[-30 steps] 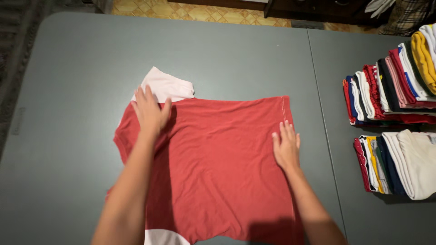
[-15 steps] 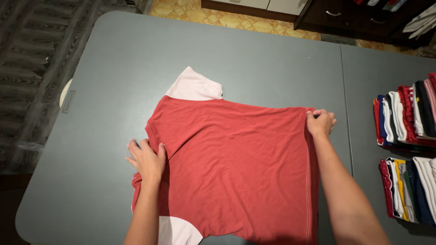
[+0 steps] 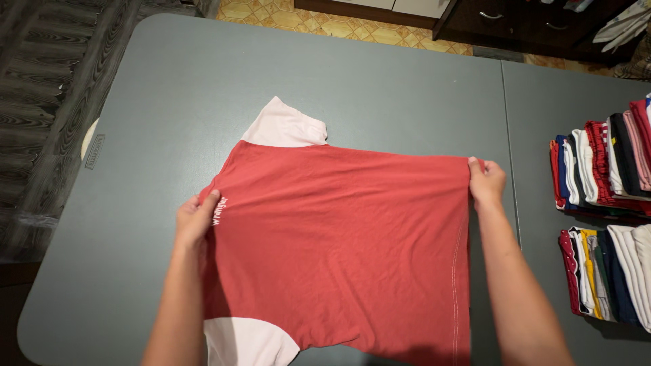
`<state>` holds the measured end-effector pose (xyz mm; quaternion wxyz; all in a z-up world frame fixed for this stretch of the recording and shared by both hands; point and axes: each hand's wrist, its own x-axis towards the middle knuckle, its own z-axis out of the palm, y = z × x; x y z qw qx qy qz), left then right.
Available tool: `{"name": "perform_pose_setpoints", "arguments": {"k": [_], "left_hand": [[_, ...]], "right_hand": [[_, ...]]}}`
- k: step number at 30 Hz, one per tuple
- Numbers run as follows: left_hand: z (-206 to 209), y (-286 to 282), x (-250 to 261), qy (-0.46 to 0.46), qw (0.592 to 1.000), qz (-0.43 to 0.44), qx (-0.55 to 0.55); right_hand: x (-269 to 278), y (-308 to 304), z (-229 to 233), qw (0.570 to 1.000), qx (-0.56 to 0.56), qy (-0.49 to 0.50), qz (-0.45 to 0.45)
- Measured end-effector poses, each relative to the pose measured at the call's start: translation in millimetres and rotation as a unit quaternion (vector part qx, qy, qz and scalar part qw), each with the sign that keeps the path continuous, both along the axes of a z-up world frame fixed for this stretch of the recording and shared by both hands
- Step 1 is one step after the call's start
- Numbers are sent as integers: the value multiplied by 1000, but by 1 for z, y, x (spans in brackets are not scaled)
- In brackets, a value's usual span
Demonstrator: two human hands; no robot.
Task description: The person folds t-shirts on a gray folding table. They lay each shirt flat, smooth it with their hands, fold in the sleeves and sides, fold the shirt into a rectangle, and place the folded shirt onto a stack of folded clothes beside the table.
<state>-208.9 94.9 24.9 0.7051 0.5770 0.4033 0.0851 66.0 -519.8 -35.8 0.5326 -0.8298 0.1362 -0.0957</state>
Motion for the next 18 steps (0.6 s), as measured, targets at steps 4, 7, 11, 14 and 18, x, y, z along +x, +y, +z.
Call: {"name": "perform_pose_setpoints", "arguments": {"k": [4, 7, 11, 14, 18], "left_hand": [[7, 11, -13, 78, 992, -49, 85], [3, 10, -21, 156, 951, -88, 251], [4, 0, -23, 241, 890, -124, 368], [12, -13, -10, 229, 800, -118, 543], [20, -41, 44, 38, 758, -189, 623]], "right_hand": [[-14, -1, 4, 999, -21, 28, 0], [-24, -1, -1, 992, -115, 50, -1], [-28, 0, -15, 978, -188, 87, -1], [-27, -2, -21, 972, -222, 74, 16], [-12, -3, -21, 977, -172, 122, -20]]}}
